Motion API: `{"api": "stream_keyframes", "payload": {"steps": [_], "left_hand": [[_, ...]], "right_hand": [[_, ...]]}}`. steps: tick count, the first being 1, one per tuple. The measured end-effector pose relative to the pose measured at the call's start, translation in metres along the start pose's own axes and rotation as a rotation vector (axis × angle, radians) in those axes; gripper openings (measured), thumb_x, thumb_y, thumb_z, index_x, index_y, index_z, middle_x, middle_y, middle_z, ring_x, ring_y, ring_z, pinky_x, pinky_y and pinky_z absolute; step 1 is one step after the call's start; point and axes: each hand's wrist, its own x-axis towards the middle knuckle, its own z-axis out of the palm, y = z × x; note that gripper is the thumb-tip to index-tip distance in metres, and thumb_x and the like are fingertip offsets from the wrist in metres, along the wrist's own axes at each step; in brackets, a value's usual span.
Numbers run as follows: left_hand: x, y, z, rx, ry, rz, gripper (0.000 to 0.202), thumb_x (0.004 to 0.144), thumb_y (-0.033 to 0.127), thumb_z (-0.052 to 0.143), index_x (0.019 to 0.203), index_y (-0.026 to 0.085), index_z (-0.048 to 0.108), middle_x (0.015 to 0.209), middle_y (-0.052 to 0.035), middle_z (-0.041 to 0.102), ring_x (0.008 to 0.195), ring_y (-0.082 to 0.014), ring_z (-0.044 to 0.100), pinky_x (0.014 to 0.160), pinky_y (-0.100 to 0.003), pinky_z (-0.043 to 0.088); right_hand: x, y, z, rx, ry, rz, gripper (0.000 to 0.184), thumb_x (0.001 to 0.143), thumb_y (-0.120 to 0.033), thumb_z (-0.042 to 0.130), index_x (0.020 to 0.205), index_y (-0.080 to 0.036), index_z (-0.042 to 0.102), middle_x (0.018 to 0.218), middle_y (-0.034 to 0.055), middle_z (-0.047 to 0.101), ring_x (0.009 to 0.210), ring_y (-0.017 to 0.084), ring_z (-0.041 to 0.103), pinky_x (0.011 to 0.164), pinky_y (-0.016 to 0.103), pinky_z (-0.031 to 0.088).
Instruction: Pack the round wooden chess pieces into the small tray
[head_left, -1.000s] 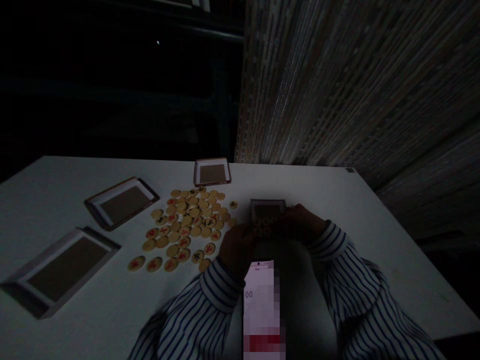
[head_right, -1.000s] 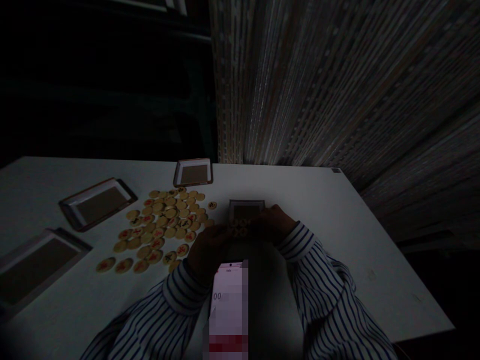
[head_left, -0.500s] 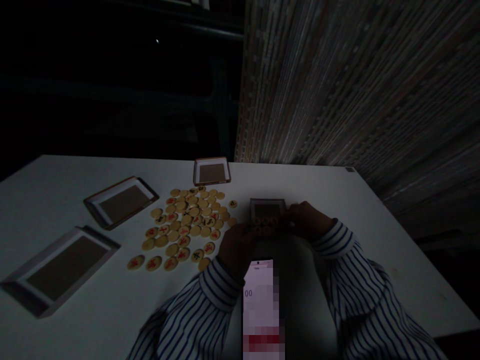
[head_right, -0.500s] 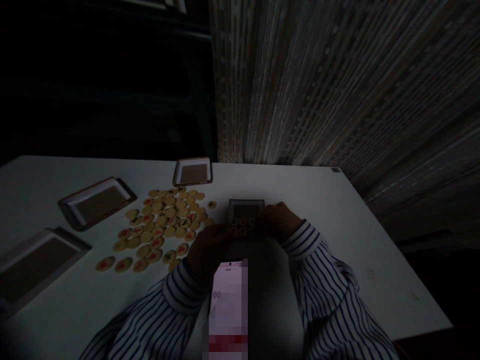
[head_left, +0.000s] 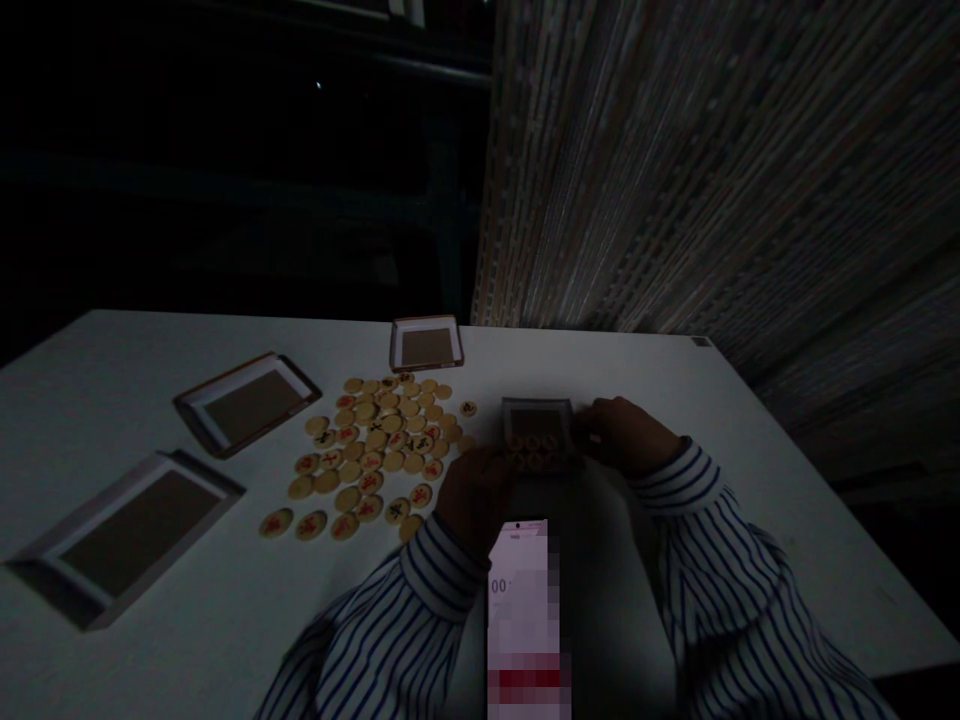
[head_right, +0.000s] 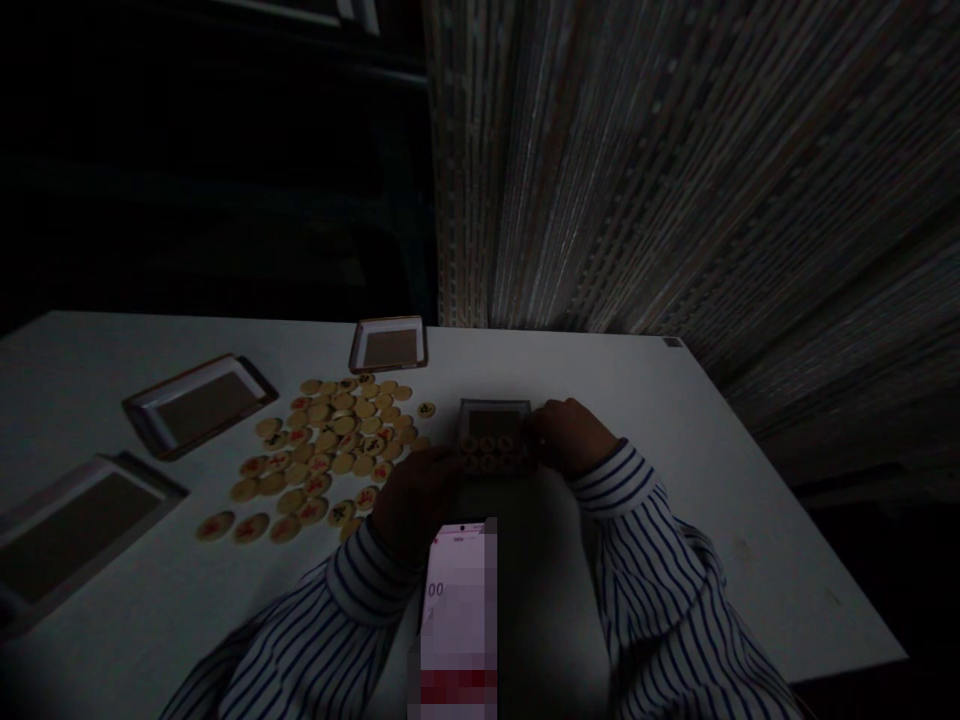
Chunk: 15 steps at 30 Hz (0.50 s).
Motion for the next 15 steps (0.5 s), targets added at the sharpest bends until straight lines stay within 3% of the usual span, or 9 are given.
{"api": "stream_keyframes", "payload": {"steps": [5,10,15], "left_hand": [[0.003,-0.006,-0.018,-0.089,0.044,-0.061,0.018,0.079,0.023,0.050,0.084,0.015,0.066,0.087,-0.0091,0.066,0.083,-0.0194,0.061,0.074,-0.034,0.052],[0.004,-0.023,-0.060,-0.202,0.080,-0.239,0.020,0.081,0.027,0.048,0.089,0.018,0.064,0.092,-0.0049,0.066,0.088,-0.0166,0.060,0.081,-0.031,0.049],[-0.007,-0.052,-0.097,-0.153,0.274,-0.399,0.018,0.076,0.031,0.054,0.083,0.018,0.065,0.084,-0.0018,0.066,0.080,-0.0151,0.061,0.077,-0.028,0.048]], "right_hand": [[-0.004,0.002,-0.002,-0.030,0.117,0.122,0.020,0.080,-0.025,0.045,0.090,-0.021,0.061,0.076,0.0048,0.062,0.066,0.014,0.055,0.060,0.024,0.035],[-0.004,-0.003,0.000,0.015,0.177,0.098,0.018,0.078,-0.025,0.048,0.090,-0.020,0.061,0.072,0.0033,0.060,0.062,0.012,0.052,0.056,0.023,0.033],[-0.002,-0.018,-0.001,0.056,0.263,0.031,0.019,0.080,-0.024,0.047,0.090,-0.019,0.062,0.072,0.0043,0.059,0.064,0.013,0.051,0.059,0.024,0.034]]}}
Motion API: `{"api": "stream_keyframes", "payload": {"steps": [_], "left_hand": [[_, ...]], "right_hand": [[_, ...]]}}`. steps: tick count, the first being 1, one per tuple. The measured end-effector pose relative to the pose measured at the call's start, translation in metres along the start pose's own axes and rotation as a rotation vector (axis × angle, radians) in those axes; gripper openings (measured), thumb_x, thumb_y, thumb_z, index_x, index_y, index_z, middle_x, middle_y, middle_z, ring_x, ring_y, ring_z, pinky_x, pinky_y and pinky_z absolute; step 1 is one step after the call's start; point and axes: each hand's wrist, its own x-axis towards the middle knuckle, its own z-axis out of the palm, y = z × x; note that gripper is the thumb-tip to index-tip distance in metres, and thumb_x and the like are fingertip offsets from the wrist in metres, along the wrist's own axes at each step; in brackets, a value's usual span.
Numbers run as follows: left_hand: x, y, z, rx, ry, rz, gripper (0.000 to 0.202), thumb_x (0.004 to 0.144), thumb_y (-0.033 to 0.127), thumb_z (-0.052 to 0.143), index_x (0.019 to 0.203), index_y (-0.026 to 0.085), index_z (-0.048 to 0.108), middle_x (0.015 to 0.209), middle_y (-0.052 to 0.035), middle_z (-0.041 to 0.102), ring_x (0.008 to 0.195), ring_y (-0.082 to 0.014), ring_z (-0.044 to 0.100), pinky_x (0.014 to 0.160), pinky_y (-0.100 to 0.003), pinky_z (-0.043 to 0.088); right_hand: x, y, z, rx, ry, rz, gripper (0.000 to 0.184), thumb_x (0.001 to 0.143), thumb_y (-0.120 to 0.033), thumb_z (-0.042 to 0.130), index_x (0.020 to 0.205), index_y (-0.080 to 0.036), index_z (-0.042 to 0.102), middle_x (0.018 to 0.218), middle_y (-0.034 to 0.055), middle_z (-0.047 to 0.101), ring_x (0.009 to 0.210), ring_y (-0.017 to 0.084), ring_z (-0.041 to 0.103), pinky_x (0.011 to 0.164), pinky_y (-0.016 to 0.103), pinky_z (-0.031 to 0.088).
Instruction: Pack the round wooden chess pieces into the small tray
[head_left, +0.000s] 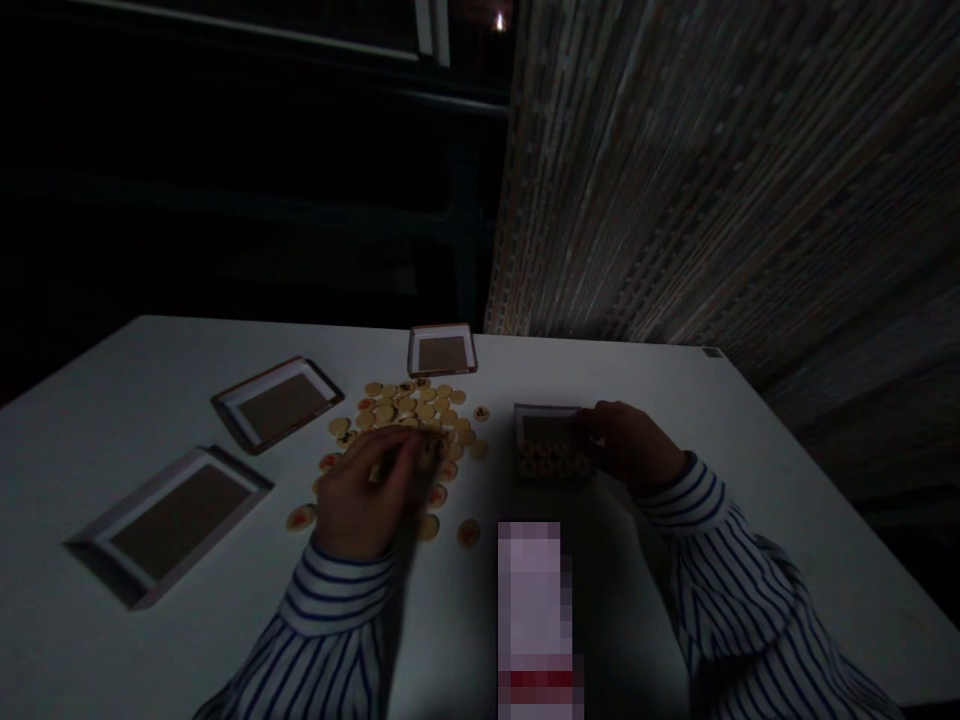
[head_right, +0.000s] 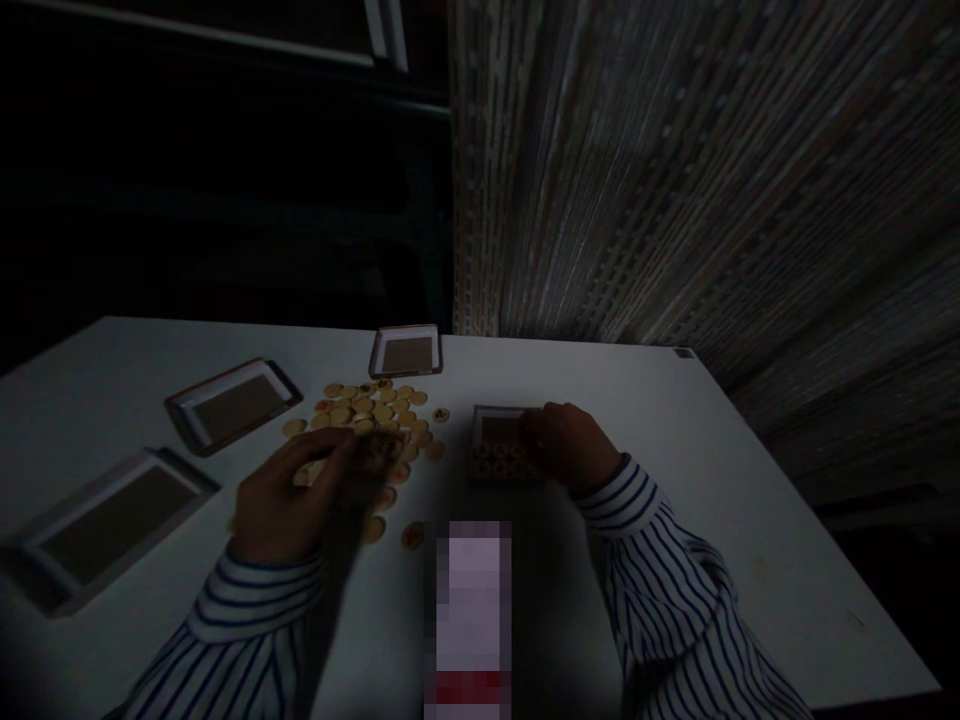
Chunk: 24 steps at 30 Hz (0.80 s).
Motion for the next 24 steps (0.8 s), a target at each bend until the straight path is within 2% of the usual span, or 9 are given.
{"api": "stream_keyframes", "payload": {"steps": [4,8,10,18,21,24], "left_hand": [[-0.002,-0.018,-0.020,0.039,0.142,-0.160,0.023,0.074,0.037,0.054,0.080,0.017,0.065,0.079,-0.0018,0.066,0.073,-0.0154,0.061,0.065,-0.026,0.049],[-0.007,-0.029,-0.029,0.068,0.288,-0.301,0.024,0.073,0.038,0.055,0.079,0.018,0.065,0.075,-0.0020,0.066,0.071,-0.0162,0.062,0.059,-0.025,0.048],[-0.010,-0.033,-0.031,0.061,0.329,-0.354,0.024,0.072,0.038,0.056,0.079,0.018,0.066,0.074,-0.0016,0.067,0.070,-0.0157,0.062,0.059,-0.025,0.048],[-0.016,-0.046,-0.051,-0.080,0.396,-0.486,0.028,0.069,0.041,0.058,0.080,0.016,0.067,0.073,-0.0027,0.068,0.071,-0.0160,0.063,0.071,-0.028,0.050],[-0.021,-0.047,-0.059,-0.073,0.406,-0.496,0.028,0.070,0.041,0.058,0.080,0.016,0.066,0.073,-0.0027,0.068,0.070,-0.0158,0.063,0.070,-0.028,0.051],[-0.025,-0.048,-0.066,-0.039,0.372,-0.479,0.026,0.071,0.040,0.057,0.079,0.016,0.066,0.075,-0.0028,0.067,0.071,-0.0157,0.063,0.061,-0.025,0.051]], "right_hand": [[0.000,-0.009,-0.002,0.052,0.074,-0.010,0.020,0.078,-0.023,0.048,0.090,-0.020,0.064,0.072,0.0047,0.060,0.065,0.014,0.053,0.061,0.025,0.037],[-0.001,-0.014,0.001,0.112,0.202,-0.021,0.022,0.079,-0.022,0.047,0.093,-0.017,0.063,0.076,0.0059,0.062,0.068,0.015,0.055,0.063,0.026,0.041],[-0.002,-0.016,0.003,0.135,0.223,-0.028,0.023,0.079,-0.022,0.046,0.094,-0.017,0.063,0.078,0.0064,0.064,0.069,0.016,0.056,0.063,0.027,0.043],[-0.002,-0.030,0.012,0.128,0.177,-0.073,0.025,0.079,-0.022,0.044,0.095,-0.018,0.063,0.083,0.0075,0.067,0.073,0.017,0.061,0.063,0.028,0.047],[0.001,-0.038,0.011,0.161,0.101,-0.079,0.024,0.078,-0.021,0.047,0.095,-0.019,0.063,0.085,0.0065,0.067,0.074,0.017,0.061,0.064,0.027,0.047],[0.007,-0.047,0.011,0.194,0.025,-0.119,0.020,0.079,-0.022,0.048,0.090,-0.019,0.064,0.087,0.0060,0.066,0.075,0.016,0.060,0.065,0.026,0.046]]}}
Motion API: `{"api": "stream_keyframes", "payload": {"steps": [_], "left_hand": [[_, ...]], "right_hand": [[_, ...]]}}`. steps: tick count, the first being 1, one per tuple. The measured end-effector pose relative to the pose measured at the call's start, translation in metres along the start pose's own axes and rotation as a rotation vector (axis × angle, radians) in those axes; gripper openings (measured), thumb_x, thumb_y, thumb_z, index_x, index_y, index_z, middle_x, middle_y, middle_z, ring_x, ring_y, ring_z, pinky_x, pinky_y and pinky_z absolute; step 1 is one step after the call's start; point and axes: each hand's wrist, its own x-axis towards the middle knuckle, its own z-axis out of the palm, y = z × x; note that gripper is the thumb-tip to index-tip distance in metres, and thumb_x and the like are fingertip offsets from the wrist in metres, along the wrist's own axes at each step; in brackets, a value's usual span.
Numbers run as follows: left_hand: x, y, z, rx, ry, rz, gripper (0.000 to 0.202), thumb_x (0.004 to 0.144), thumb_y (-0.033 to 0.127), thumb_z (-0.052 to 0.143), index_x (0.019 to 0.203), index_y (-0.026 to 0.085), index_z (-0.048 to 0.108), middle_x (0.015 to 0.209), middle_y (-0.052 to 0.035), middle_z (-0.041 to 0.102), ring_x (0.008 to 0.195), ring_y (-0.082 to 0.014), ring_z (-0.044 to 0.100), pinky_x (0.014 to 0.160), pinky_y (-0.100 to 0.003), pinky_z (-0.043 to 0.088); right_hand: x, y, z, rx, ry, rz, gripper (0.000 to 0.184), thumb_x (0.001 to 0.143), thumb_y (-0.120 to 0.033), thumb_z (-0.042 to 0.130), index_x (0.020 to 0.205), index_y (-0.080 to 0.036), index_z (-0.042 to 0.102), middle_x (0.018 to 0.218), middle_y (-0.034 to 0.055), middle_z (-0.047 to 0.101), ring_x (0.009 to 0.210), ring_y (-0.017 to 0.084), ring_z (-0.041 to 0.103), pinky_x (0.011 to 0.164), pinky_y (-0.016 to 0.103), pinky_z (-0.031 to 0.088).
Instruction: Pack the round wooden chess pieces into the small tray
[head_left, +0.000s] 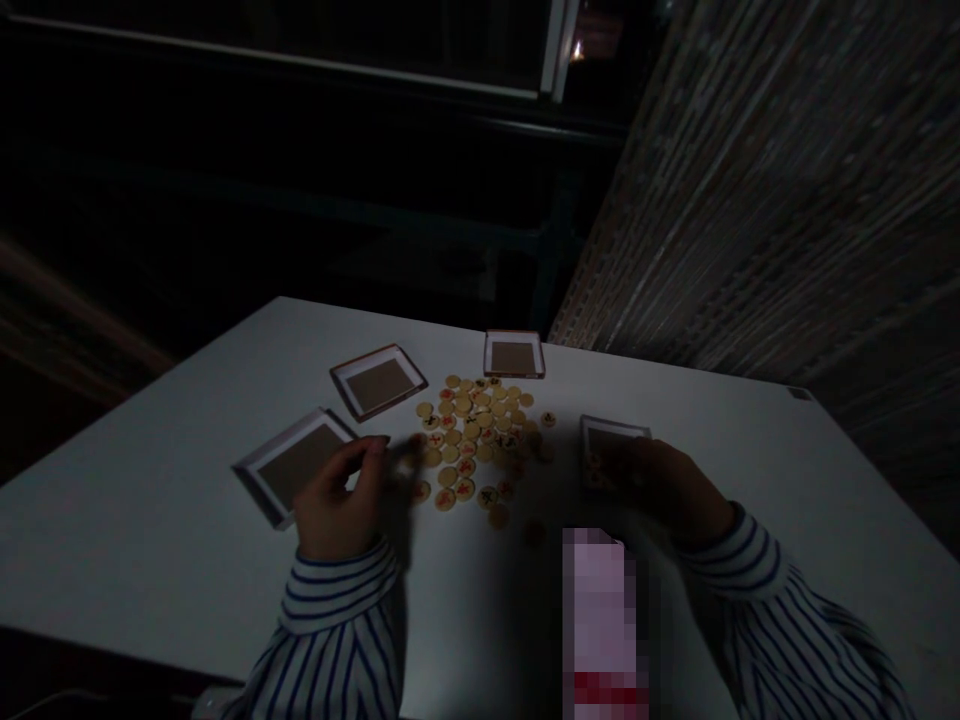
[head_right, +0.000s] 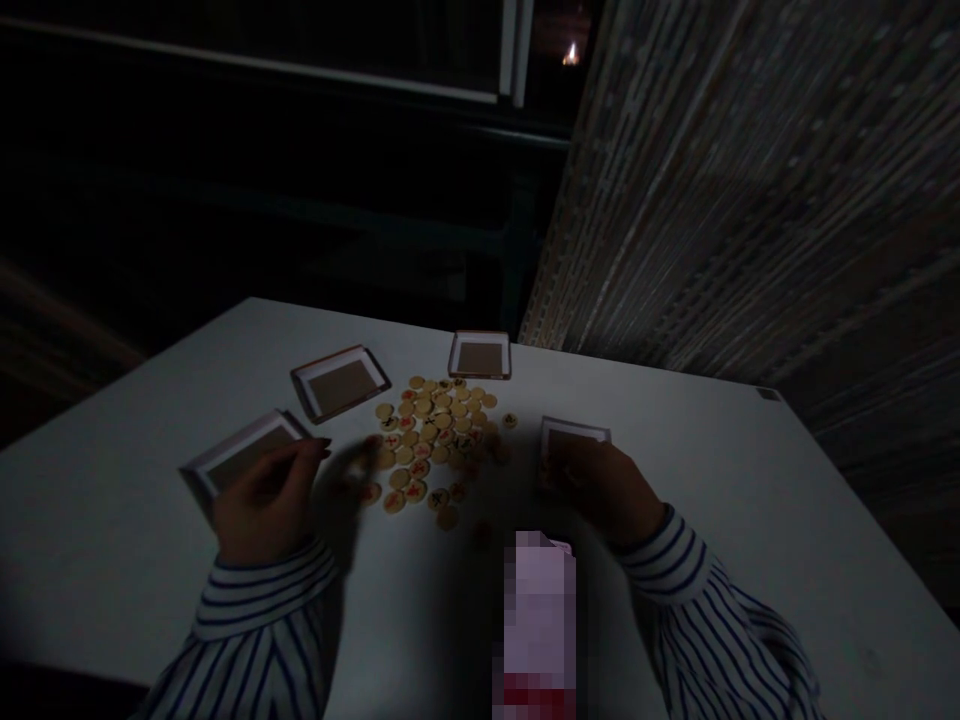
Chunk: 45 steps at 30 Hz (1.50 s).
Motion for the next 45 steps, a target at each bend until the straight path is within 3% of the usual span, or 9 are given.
{"api": "stream_keyframes", "payload": {"steps": [4,8,13,17,22,32,37,45], "left_hand": [[0.001,-0.002,-0.006,0.052,-0.097,0.075,0.023,0.072,0.037,0.056,0.080,0.017,0.065,0.080,-0.0029,0.067,0.070,-0.0146,0.062,0.050,-0.020,0.049],[0.004,0.000,0.002,0.105,-0.254,0.223,0.022,0.076,0.035,0.052,0.083,0.018,0.064,0.083,-0.0028,0.066,0.074,-0.0142,0.062,0.064,-0.024,0.051],[0.003,-0.005,0.023,0.163,-0.335,0.400,0.024,0.079,0.033,0.047,0.085,0.017,0.063,0.086,-0.0045,0.066,0.082,-0.0161,0.060,0.079,-0.030,0.048],[-0.002,-0.017,0.030,0.171,-0.336,0.395,0.027,0.080,0.035,0.044,0.086,0.017,0.064,0.089,-0.0058,0.066,0.085,-0.0169,0.060,0.080,-0.030,0.047],[-0.005,-0.025,0.029,0.149,-0.288,0.356,0.029,0.079,0.038,0.045,0.085,0.018,0.064,0.088,-0.0052,0.067,0.082,-0.0170,0.061,0.078,-0.030,0.048],[-0.005,-0.022,0.028,0.164,-0.291,0.390,0.028,0.079,0.037,0.045,0.084,0.017,0.065,0.086,-0.0050,0.067,0.081,-0.0171,0.062,0.076,-0.029,0.049],[-0.006,-0.025,0.030,0.139,-0.285,0.363,0.028,0.079,0.038,0.045,0.085,0.017,0.064,0.087,-0.0057,0.067,0.083,-0.0175,0.062,0.078,-0.031,0.049],[-0.008,-0.022,0.031,0.118,-0.286,0.329,0.027,0.078,0.037,0.046,0.084,0.017,0.064,0.086,-0.0050,0.067,0.083,-0.0172,0.062,0.079,-0.030,0.049]], "right_hand": [[0.013,-0.007,0.006,-0.040,-0.050,-0.118,0.021,0.082,-0.024,0.045,0.090,-0.018,0.063,0.085,0.0075,0.065,0.075,0.015,0.058,0.065,0.026,0.044],[0.032,-0.019,0.014,-0.110,-0.088,-0.185,0.023,0.084,-0.025,0.044,0.097,-0.020,0.062,0.092,0.0079,0.064,0.084,0.017,0.056,0.072,0.028,0.041],[0.064,-0.043,0.020,-0.189,-0.152,-0.238,0.023,0.085,-0.023,0.041,0.094,-0.017,0.061,0.093,0.0089,0.063,0.088,0.018,0.053,0.073,0.029,0.037],[0.085,-0.054,0.029,-0.216,-0.217,-0.276,0.023,0.085,-0.028,0.040,0.092,-0.022,0.061,0.094,0.0056,0.063,0.088,0.018,0.053,0.068,0.029,0.037],[0.098,-0.059,0.037,-0.281,-0.282,-0.238,0.024,0.084,-0.031,0.040,0.087,-0.020,0.061,0.094,0.0080,0.063,0.087,0.021,0.054,0.065,0.029,0.037],[0.101,-0.063,0.036,-0.317,-0.316,-0.232,0.024,0.084,-0.029,0.041,0.086,-0.018,0.062,0.090,0.0097,0.063,0.085,0.021,0.056,0.065,0.030,0.037],[0.081,-0.054,0.029,-0.298,-0.249,-0.255,0.023,0.084,-0.029,0.041,0.087,-0.017,0.061,0.089,0.0088,0.063,0.085,0.019,0.054,0.065,0.029,0.034],[0.056,-0.044,0.031,-0.295,-0.287,-0.294,0.020,0.085,-0.025,0.042,0.093,-0.016,0.059,0.093,0.0088,0.062,0.084,0.018,0.054,0.067,0.030,0.033]]}}
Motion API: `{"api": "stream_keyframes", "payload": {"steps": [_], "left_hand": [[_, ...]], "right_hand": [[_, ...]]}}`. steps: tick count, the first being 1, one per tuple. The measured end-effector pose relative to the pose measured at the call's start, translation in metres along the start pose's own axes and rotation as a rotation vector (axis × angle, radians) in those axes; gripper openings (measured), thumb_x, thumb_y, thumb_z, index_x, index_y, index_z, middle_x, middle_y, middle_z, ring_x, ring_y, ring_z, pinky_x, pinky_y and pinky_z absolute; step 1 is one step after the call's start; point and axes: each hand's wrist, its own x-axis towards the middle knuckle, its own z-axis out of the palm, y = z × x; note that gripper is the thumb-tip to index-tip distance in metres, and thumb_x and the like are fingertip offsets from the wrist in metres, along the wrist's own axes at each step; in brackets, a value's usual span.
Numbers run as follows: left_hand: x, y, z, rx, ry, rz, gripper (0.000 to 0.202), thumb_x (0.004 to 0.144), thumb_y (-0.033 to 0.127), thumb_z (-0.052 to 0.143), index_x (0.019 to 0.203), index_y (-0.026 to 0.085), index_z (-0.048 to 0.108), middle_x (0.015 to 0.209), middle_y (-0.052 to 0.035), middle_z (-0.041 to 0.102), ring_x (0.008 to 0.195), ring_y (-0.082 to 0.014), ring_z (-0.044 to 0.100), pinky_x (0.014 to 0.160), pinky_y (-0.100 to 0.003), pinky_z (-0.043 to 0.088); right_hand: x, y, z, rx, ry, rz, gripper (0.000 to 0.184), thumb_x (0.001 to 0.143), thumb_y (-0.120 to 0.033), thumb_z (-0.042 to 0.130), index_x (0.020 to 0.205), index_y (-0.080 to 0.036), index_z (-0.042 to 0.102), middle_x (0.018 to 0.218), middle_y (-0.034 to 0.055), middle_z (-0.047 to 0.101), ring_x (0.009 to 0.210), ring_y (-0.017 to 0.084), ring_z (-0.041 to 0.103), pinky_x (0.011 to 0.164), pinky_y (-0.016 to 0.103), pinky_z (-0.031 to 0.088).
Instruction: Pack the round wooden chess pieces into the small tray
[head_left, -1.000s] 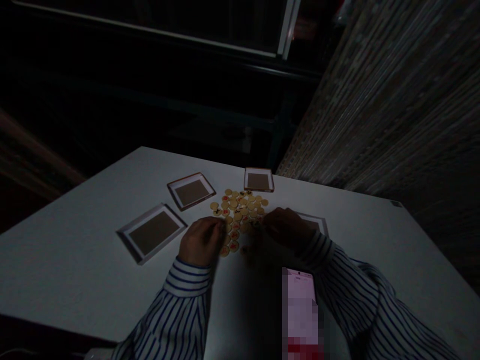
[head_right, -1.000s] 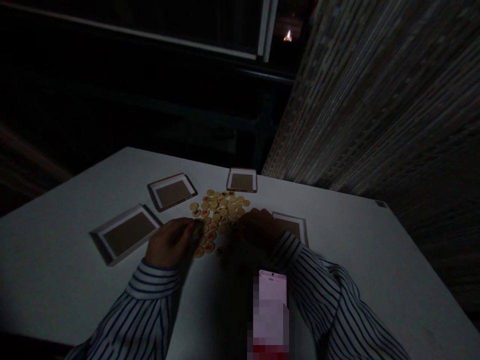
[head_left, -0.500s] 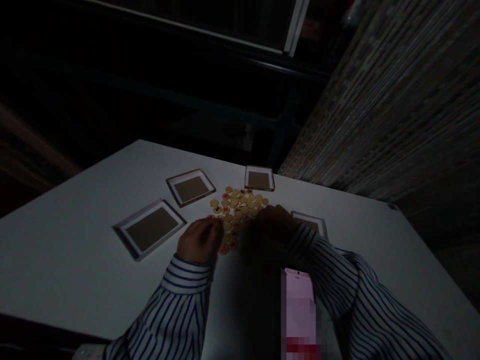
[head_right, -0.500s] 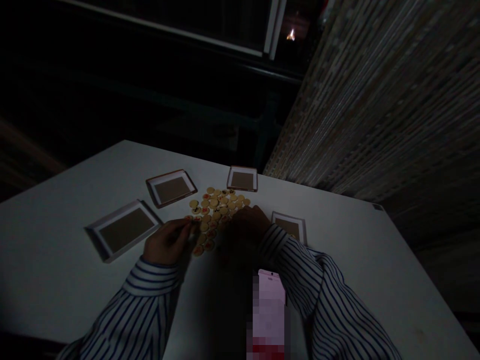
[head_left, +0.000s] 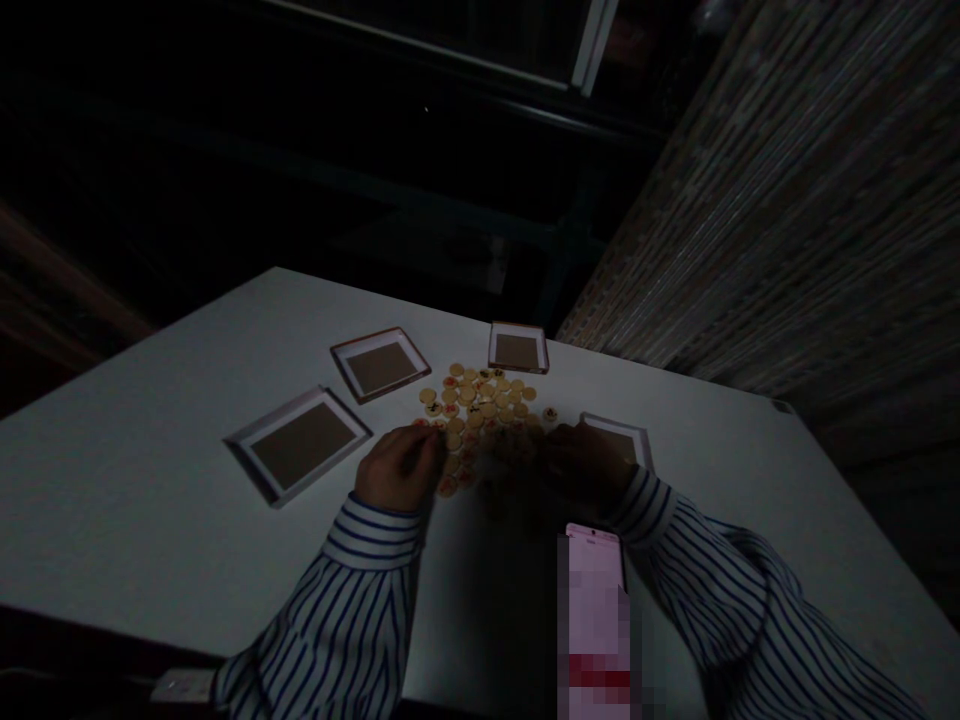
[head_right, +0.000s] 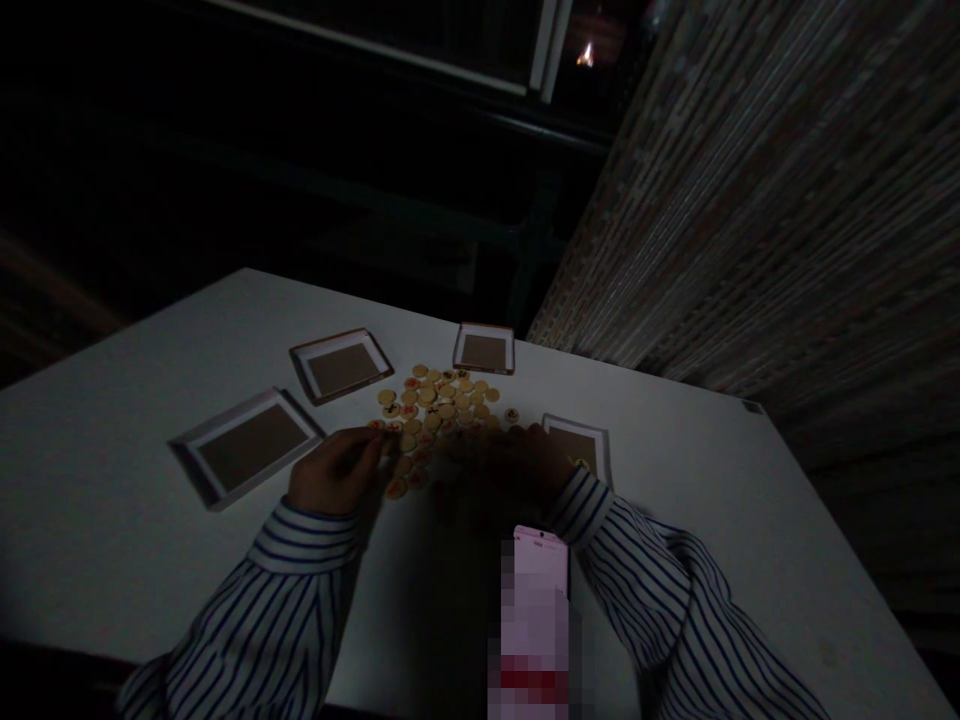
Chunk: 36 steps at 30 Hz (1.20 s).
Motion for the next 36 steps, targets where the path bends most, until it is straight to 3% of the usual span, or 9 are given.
{"api": "stream_keyframes", "payload": {"steps": [5,9,14,19,25,36], "left_hand": [[0.000,0.000,-0.001,-0.013,-0.042,0.057,0.025,0.077,0.036,0.047,0.083,0.019,0.064,0.085,-0.0042,0.067,0.082,-0.0165,0.061,0.079,-0.030,0.048],[-0.001,-0.001,-0.005,-0.036,-0.087,0.132,0.024,0.078,0.033,0.048,0.085,0.018,0.064,0.088,-0.0050,0.066,0.086,-0.0164,0.060,0.081,-0.031,0.048],[-0.002,0.004,-0.011,0.039,-0.283,0.359,0.025,0.079,0.031,0.049,0.098,0.022,0.064,0.103,-0.0070,0.064,0.095,-0.0190,0.057,0.083,-0.037,0.047],[-0.011,0.004,0.001,0.180,-0.401,0.549,0.027,0.077,0.031,0.052,0.100,0.021,0.063,0.118,-0.0101,0.056,0.108,-0.0253,0.048,0.088,-0.044,0.042],[-0.018,0.006,0.016,0.312,-0.445,0.537,0.025,0.071,0.028,0.059,0.094,0.022,0.066,0.125,-0.0103,0.050,0.117,-0.0310,0.039,0.094,-0.051,0.032],[-0.019,0.011,0.023,0.374,-0.459,0.536,0.023,0.071,0.026,0.060,0.093,0.024,0.066,0.127,-0.0104,0.048,0.119,-0.0323,0.037,0.095,-0.053,0.029]], "right_hand": [[0.000,-0.001,0.004,-0.008,-0.052,-0.016,0.019,0.084,-0.025,0.045,0.092,-0.016,0.059,0.096,0.0095,0.061,0.088,0.019,0.054,0.069,0.031,0.033],[-0.003,0.000,0.005,0.002,-0.013,-0.016,0.019,0.083,-0.026,0.046,0.094,-0.017,0.059,0.096,0.0086,0.061,0.087,0.019,0.053,0.069,0.031,0.032],[-0.006,-0.009,-0.004,0.045,0.089,-0.015,0.021,0.085,-0.027,0.042,0.090,-0.017,0.060,0.088,0.0068,0.062,0.082,0.017,0.052,0.067,0.029,0.031],[-0.002,-0.022,-0.004,0.108,0.182,-0.062,0.024,0.086,-0.029,0.042,0.100,-0.019,0.058,0.091,0.0069,0.062,0.085,0.016,0.052,0.070,0.029,0.030],[0.005,-0.025,0.004,0.109,0.216,-0.102,0.020,0.086,-0.029,0.043,0.093,-0.017,0.059,0.091,0.0075,0.061,0.086,0.017,0.052,0.070,0.029,0.032],[0.001,-0.025,0.006,0.144,0.233,-0.077,0.017,0.084,-0.028,0.047,0.091,-0.018,0.060,0.090,0.0060,0.062,0.085,0.017,0.052,0.069,0.030,0.033]]}}
